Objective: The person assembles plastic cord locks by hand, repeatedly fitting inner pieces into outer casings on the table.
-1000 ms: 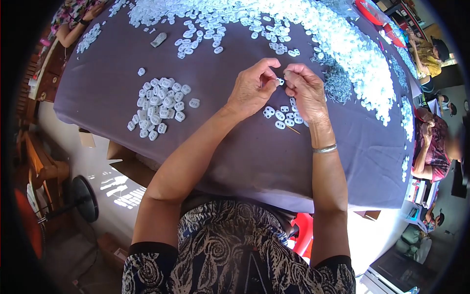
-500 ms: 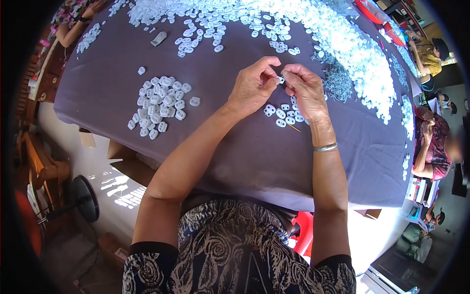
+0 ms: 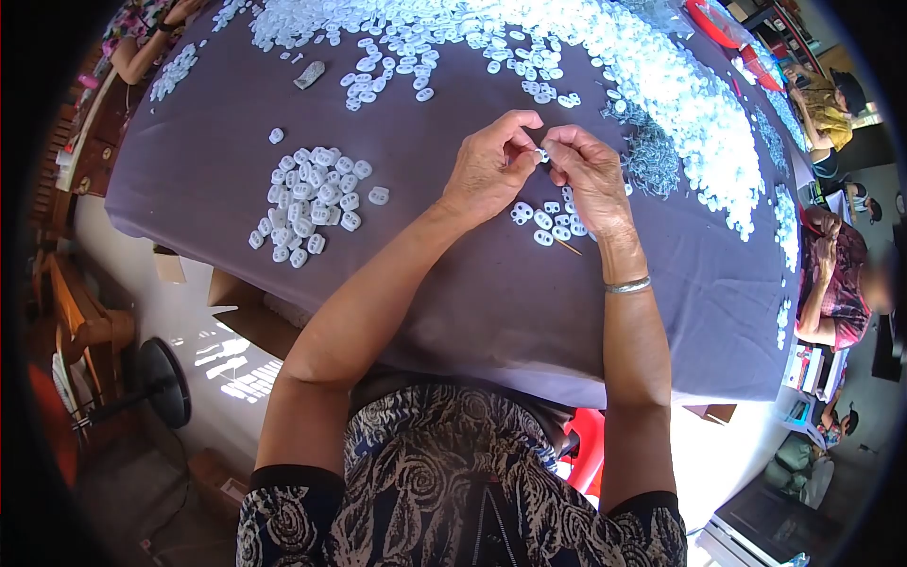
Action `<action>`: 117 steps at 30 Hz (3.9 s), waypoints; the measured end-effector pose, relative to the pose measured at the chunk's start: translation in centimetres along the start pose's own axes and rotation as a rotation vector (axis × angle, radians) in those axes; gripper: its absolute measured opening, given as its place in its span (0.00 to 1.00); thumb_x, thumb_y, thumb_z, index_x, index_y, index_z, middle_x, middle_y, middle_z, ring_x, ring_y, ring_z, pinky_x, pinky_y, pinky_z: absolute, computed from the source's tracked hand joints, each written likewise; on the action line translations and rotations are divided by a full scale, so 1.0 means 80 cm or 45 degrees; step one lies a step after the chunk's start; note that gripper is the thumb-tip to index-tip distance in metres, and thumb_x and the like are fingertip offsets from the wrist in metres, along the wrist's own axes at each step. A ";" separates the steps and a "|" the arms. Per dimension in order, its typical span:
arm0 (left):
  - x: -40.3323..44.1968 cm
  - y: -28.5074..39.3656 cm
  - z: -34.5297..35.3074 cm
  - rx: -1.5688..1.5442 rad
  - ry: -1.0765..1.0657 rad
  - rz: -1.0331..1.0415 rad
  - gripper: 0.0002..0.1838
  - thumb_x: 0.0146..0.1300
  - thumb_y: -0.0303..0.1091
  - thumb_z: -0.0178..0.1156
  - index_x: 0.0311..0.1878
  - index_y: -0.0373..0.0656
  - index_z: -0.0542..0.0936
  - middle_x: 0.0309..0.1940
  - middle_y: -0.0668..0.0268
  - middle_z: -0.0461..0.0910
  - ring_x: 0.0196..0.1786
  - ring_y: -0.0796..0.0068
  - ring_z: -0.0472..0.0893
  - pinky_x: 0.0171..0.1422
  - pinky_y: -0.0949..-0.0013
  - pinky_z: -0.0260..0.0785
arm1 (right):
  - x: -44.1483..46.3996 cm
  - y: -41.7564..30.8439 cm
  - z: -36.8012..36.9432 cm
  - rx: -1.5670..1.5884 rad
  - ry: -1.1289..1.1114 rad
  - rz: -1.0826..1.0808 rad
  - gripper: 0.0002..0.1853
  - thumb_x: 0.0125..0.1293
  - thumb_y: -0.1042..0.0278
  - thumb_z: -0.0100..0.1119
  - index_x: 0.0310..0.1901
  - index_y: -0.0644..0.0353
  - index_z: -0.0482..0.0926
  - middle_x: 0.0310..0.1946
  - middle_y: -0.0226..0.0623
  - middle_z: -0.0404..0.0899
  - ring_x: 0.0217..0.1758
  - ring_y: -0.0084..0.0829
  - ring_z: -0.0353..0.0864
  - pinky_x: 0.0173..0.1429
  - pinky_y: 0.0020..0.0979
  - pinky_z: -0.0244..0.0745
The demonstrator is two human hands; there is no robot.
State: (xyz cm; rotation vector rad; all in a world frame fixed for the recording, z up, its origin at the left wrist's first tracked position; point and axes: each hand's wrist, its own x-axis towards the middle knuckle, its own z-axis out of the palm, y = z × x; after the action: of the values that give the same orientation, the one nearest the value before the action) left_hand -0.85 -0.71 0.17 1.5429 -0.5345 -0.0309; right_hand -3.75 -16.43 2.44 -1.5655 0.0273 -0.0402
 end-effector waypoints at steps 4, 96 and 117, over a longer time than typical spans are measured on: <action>0.000 -0.003 0.001 -0.045 0.024 0.000 0.18 0.60 0.19 0.58 0.54 0.41 0.73 0.29 0.73 0.76 0.25 0.91 0.69 0.26 0.82 0.62 | -0.001 -0.001 0.002 -0.089 0.018 -0.014 0.05 0.65 0.70 0.59 0.38 0.62 0.80 0.22 0.22 0.71 0.24 0.13 0.66 0.27 0.18 0.61; 0.004 0.003 -0.009 -0.006 -0.019 0.040 0.16 0.61 0.20 0.59 0.52 0.39 0.72 0.30 0.72 0.76 0.32 0.88 0.73 0.37 0.82 0.68 | -0.013 -0.005 -0.001 0.413 0.270 -0.031 0.05 0.61 0.76 0.62 0.39 0.63 0.80 0.29 0.31 0.80 0.27 0.15 0.73 0.30 0.19 0.69; 0.000 0.004 -0.005 0.057 -0.129 0.070 0.19 0.60 0.20 0.60 0.54 0.40 0.71 0.30 0.71 0.76 0.33 0.86 0.74 0.39 0.80 0.69 | -0.016 -0.003 0.003 0.229 0.249 -0.034 0.05 0.61 0.74 0.61 0.38 0.64 0.82 0.28 0.29 0.79 0.26 0.14 0.70 0.30 0.18 0.66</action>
State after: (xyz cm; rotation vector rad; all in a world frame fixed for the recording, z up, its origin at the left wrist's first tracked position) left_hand -0.83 -0.35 0.50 1.5754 -0.6616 -0.0557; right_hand -5.02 -16.12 2.66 -1.3772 0.1527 -0.2114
